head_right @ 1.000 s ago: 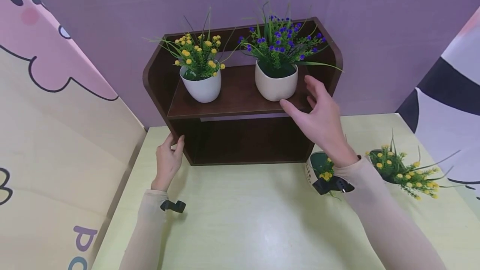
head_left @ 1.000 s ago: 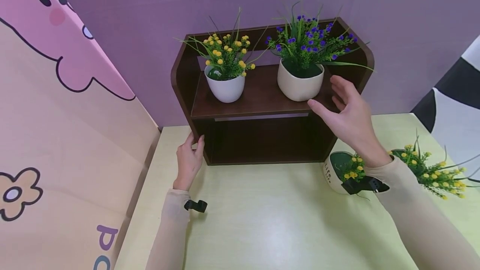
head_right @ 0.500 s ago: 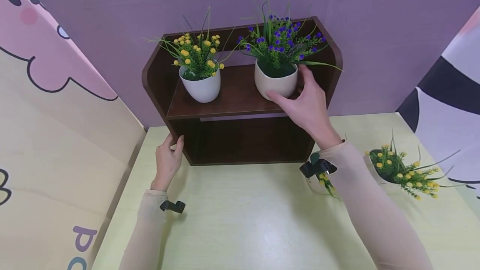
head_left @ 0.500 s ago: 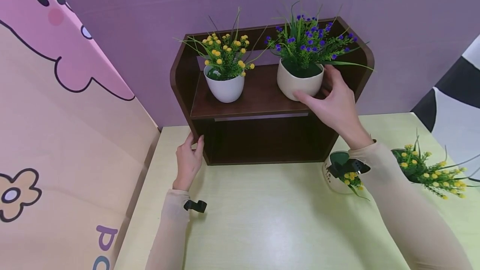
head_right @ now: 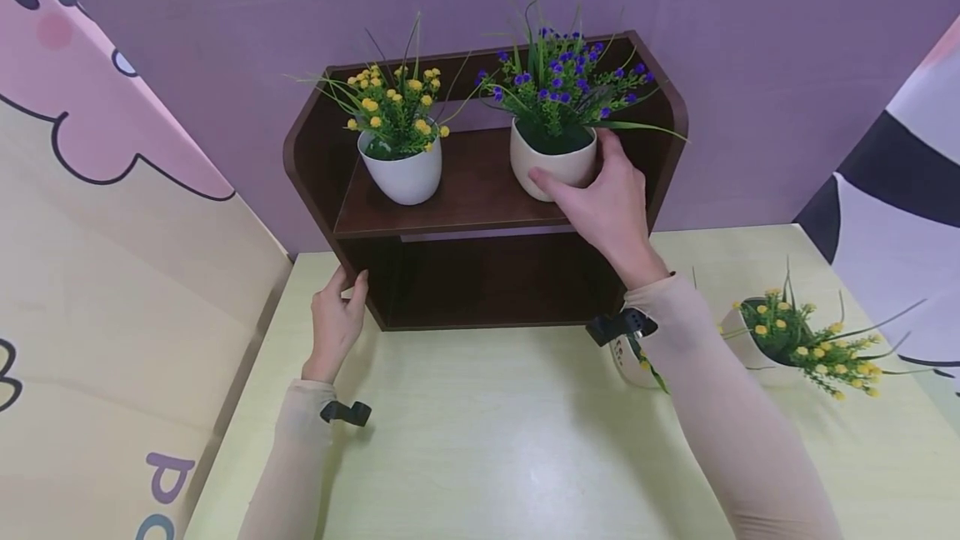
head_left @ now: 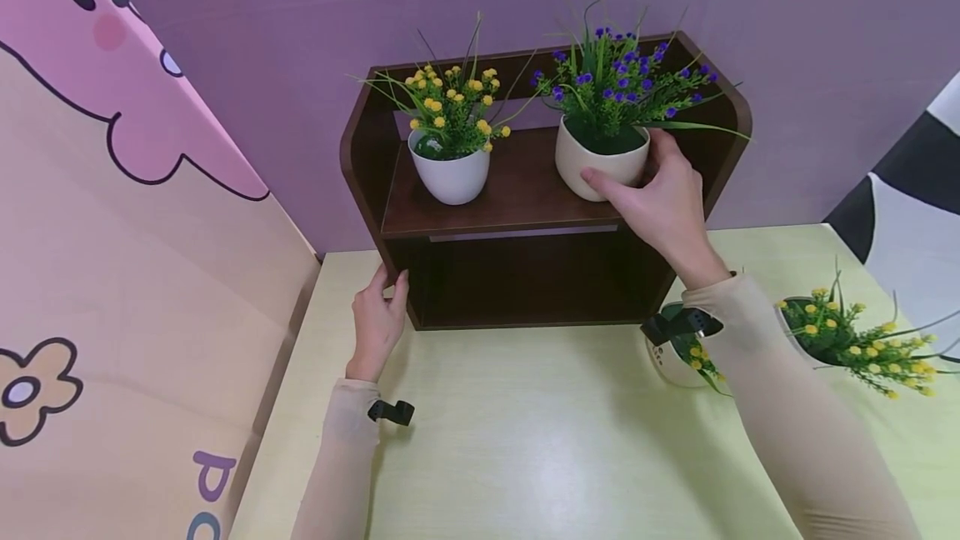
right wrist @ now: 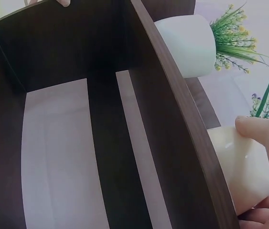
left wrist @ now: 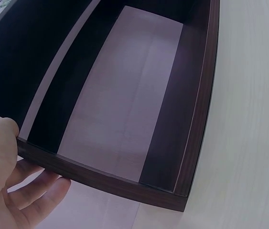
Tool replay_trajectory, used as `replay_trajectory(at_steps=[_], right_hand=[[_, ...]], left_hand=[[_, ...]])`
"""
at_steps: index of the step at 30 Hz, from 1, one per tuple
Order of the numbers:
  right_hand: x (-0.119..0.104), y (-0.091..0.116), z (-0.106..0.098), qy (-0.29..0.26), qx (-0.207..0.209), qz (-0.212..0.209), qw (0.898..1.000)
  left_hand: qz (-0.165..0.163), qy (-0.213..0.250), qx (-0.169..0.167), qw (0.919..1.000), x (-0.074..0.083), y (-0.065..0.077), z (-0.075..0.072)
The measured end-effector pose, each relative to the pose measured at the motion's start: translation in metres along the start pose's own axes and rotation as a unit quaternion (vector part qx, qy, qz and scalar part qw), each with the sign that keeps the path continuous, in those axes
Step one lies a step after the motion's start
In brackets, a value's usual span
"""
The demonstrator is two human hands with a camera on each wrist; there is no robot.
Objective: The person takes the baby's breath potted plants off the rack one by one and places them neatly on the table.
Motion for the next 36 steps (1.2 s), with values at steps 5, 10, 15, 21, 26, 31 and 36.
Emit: replay_trajectory(at_steps=[5,10,15,21,26,31,36], right_hand=[[0.002,-0.001,-0.001,-0.008,0.013,-0.006,1.0],[0.003,-0.001,-0.003,-0.019,0.021,-0.013,1.0],[0.002,-0.001,-0.005,-0.023,0.036,-0.015,0.999],[-0.006,0.0,-0.011,-0.045,0.048,-0.023,0.998],[-0.012,0.002,-0.015,-0.068,0.049,-0.022,0.996],[-0.017,0.006,-0.018,-0.075,0.049,-0.025,0.996],[-0.029,0.015,-0.023,-0.098,0.05,-0.032,0.993]], left_hand=[[0.003,0.0,-0.002,1.0,0.001,0.0,0.0],[0.008,0.005,-0.003,0.9999,0.002,-0.001,0.001],[0.011,0.009,0.003,0.9999,0.003,0.0,0.0],[0.009,0.002,0.007,0.9999,0.002,0.0,0.0],[0.007,0.006,0.005,0.9999,0.003,0.0,-0.001],[0.004,0.005,0.003,1.0,0.002,0.001,-0.001],[0.009,0.004,0.006,0.9999,0.002,0.0,-0.001]])
Point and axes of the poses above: each hand's wrist, its own y-axis away from the middle knuckle, its own z-axis out of the palm, x = y × z, the point moved 3 cm from there along -y, towards the middle knuckle, and after that the axes turned 2 degrees about -z, right-handed, at the moved point
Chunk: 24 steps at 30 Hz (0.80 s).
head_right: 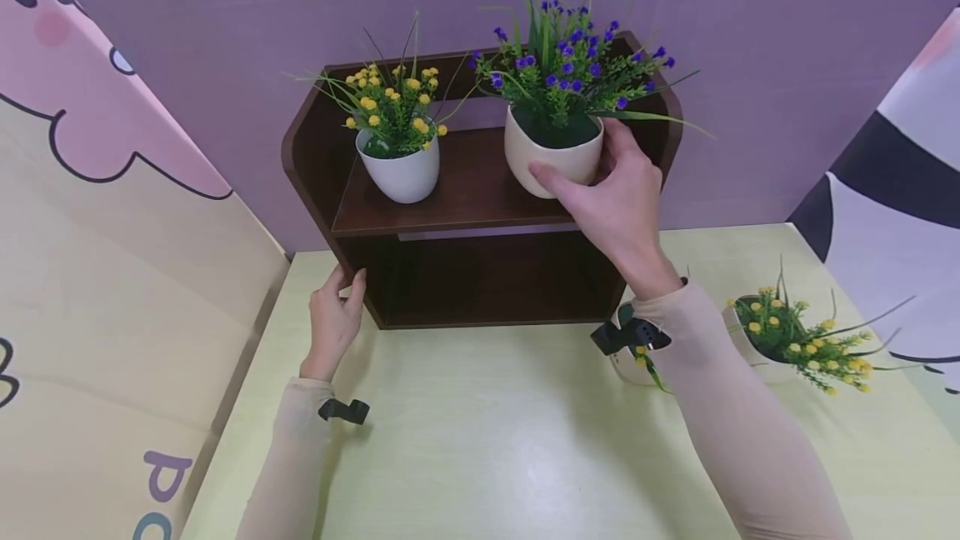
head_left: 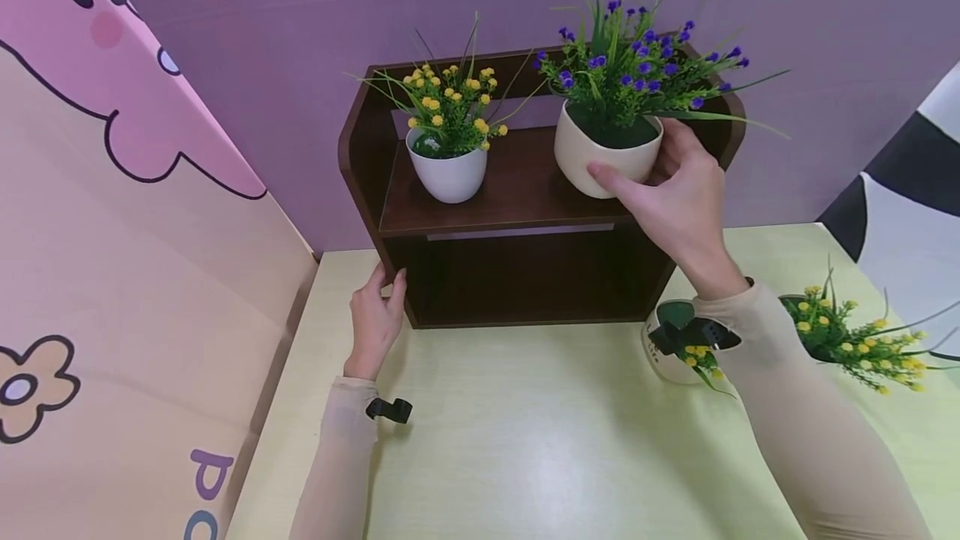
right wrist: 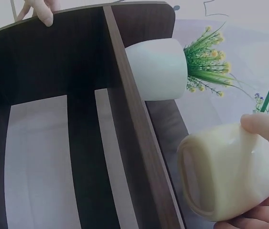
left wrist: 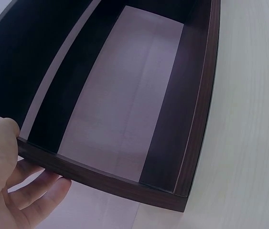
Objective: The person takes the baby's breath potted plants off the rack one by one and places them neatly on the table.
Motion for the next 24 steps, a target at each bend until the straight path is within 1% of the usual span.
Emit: replay_trajectory(at_steps=[3,9,16,24], right_hand=[[-0.005,0.004,-0.002,-0.005,-0.001,0.001,1.0],[-0.003,0.008,-0.005,-0.005,-0.005,0.003,1.0],[-0.004,0.015,-0.007,-0.006,-0.003,-0.01,1.0],[-0.003,0.025,-0.009,-0.009,-0.006,-0.013,1.0]], left_hand=[[0.005,0.0,0.003,1.0,0.0,0.0,0.0],[0.008,0.0,0.009,0.9999,0.0,0.0,0.001],[0.005,-0.001,0.004,1.0,-0.001,0.0,0.001],[0.004,0.001,0.005,1.0,-0.002,0.001,0.002]])
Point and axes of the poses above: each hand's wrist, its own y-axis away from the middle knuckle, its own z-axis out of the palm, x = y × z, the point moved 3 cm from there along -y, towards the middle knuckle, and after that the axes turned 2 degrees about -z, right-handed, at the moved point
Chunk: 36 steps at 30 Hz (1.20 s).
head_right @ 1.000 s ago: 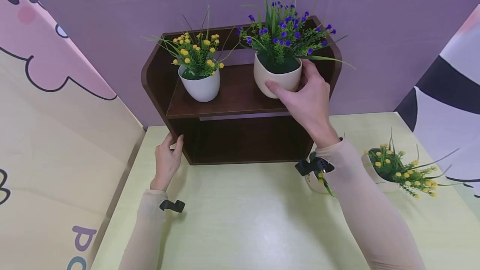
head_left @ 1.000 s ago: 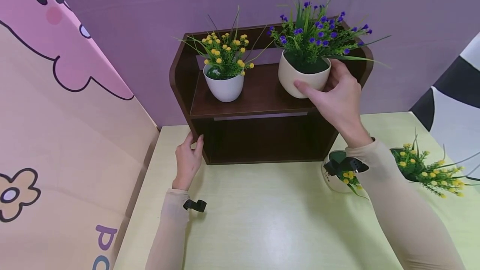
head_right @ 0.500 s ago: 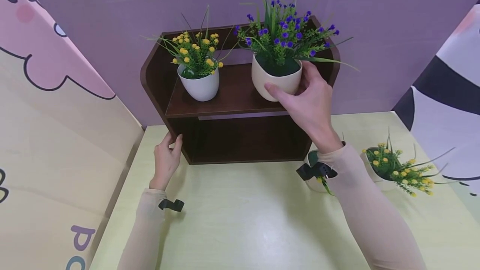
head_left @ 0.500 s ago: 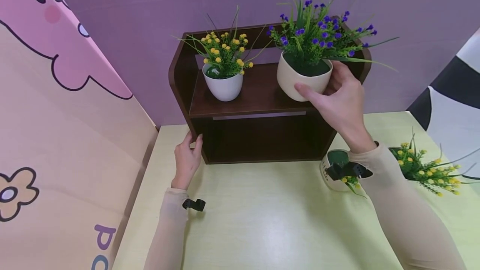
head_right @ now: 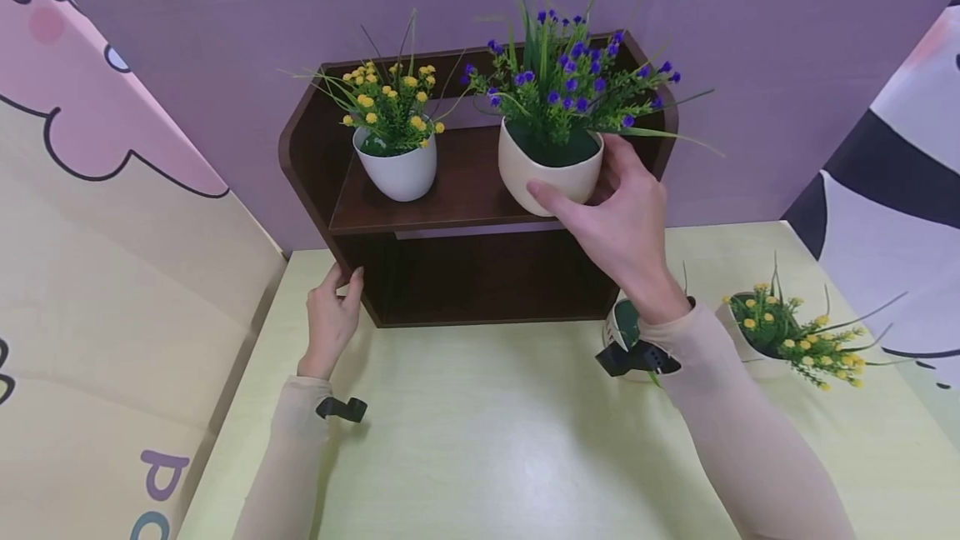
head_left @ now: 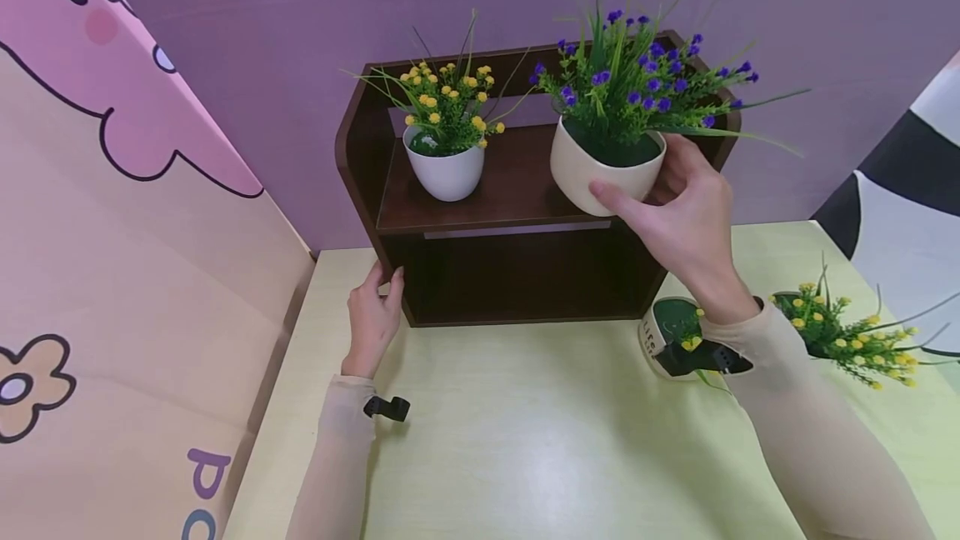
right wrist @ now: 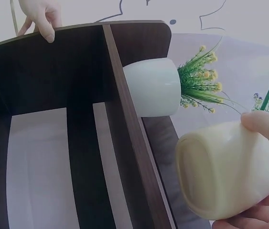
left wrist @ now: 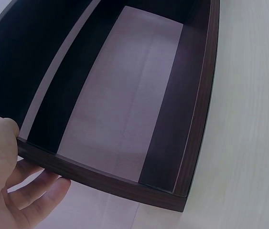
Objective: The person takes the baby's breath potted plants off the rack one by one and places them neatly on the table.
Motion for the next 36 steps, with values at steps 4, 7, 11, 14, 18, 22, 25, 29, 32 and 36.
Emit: replay_trajectory(at_steps=[4,7,11,14,18,22,25,29,32,36], right_hand=[[0.001,0.005,0.0,-0.005,0.002,-0.006,1.0],[0.002,0.008,0.0,-0.01,-0.002,-0.008,1.0],[0.003,0.013,0.0,-0.011,-0.013,-0.007,1.0],[0.002,0.015,0.0,-0.014,-0.018,-0.007,1.0],[0.001,0.019,0.001,-0.023,-0.019,-0.011,0.999],[0.003,0.022,0.001,-0.025,-0.02,-0.012,0.999],[0.003,0.026,0.001,-0.022,-0.019,-0.01,1.0],[0.003,0.03,0.0,-0.021,-0.02,-0.009,1.0],[0.002,0.034,-0.002,-0.018,-0.021,-0.01,1.0],[0.003,0.038,-0.002,-0.009,-0.025,-0.005,1.0]], left_hand=[[-0.001,0.002,0.0,1.0,0.0,0.0,0.0],[-0.001,0.002,0.0,1.0,-0.001,0.0,0.0],[-0.003,0.0,-0.002,1.0,-0.001,0.0,0.0],[-0.006,-0.001,-0.002,1.0,-0.002,0.001,0.0],[-0.005,0.0,0.0,1.0,-0.002,0.003,-0.001],[-0.003,0.001,0.001,1.0,-0.002,0.003,0.0],[-0.003,0.001,0.0,1.0,-0.003,0.002,0.001],[-0.001,0.001,0.001,1.0,-0.002,0.001,0.001],[0.002,0.001,0.001,1.0,-0.001,0.0,0.001],[0.004,0.0,0.0,1.0,-0.001,0.0,0.0]])
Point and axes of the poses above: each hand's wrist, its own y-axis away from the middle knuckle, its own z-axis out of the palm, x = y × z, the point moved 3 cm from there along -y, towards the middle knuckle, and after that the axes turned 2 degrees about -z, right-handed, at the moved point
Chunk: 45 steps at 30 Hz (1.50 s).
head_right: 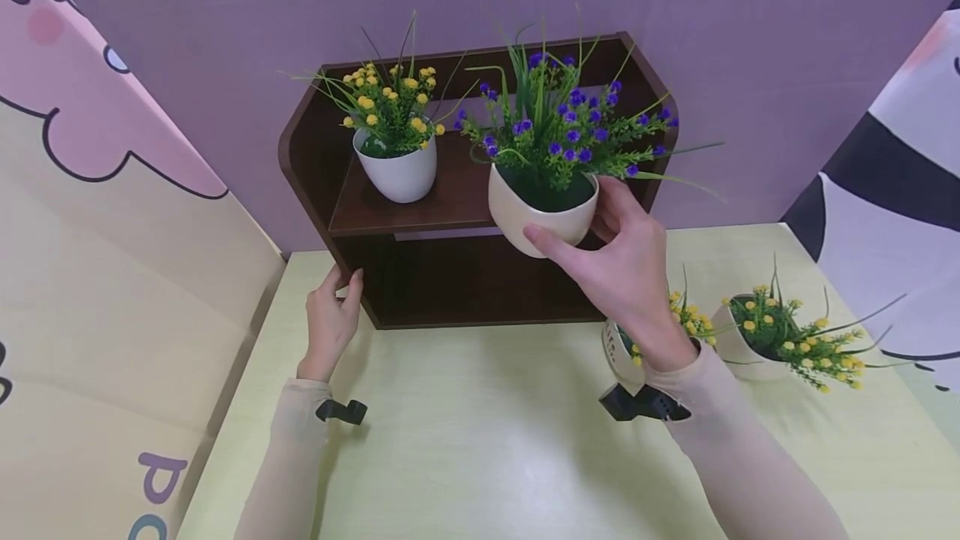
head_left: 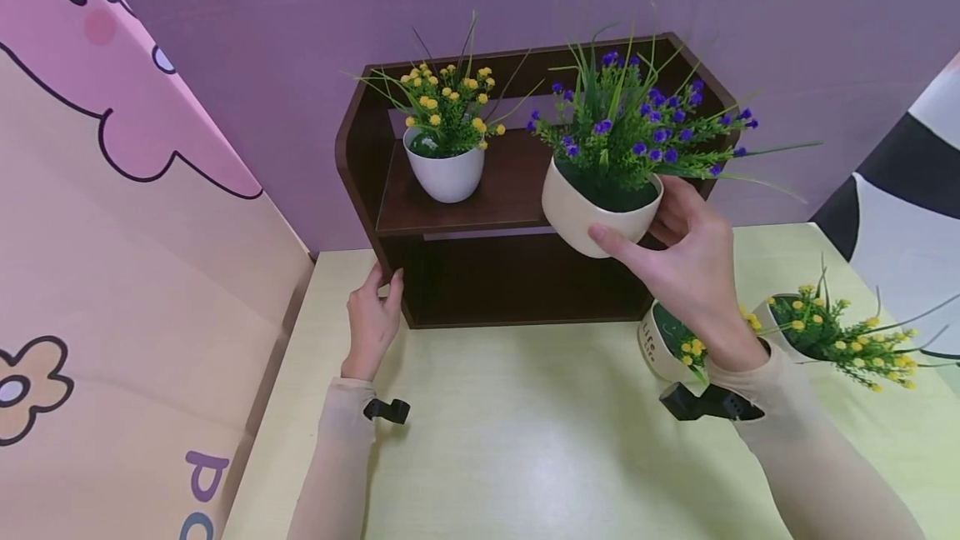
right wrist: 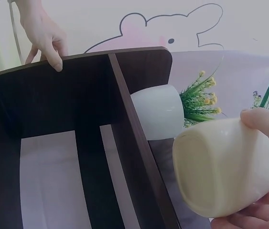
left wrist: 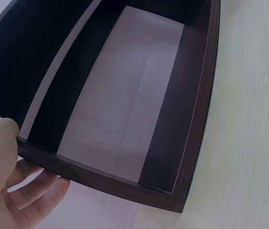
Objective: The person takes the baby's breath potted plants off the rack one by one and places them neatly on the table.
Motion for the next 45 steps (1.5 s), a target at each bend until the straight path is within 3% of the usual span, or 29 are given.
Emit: replay_trajectory(at_steps=[45], right_hand=[[0.008,0.036,0.004,0.004,-0.018,0.023,1.0]], left_hand=[[-0.001,0.012,0.003,0.9999,0.002,0.002,-0.001]])
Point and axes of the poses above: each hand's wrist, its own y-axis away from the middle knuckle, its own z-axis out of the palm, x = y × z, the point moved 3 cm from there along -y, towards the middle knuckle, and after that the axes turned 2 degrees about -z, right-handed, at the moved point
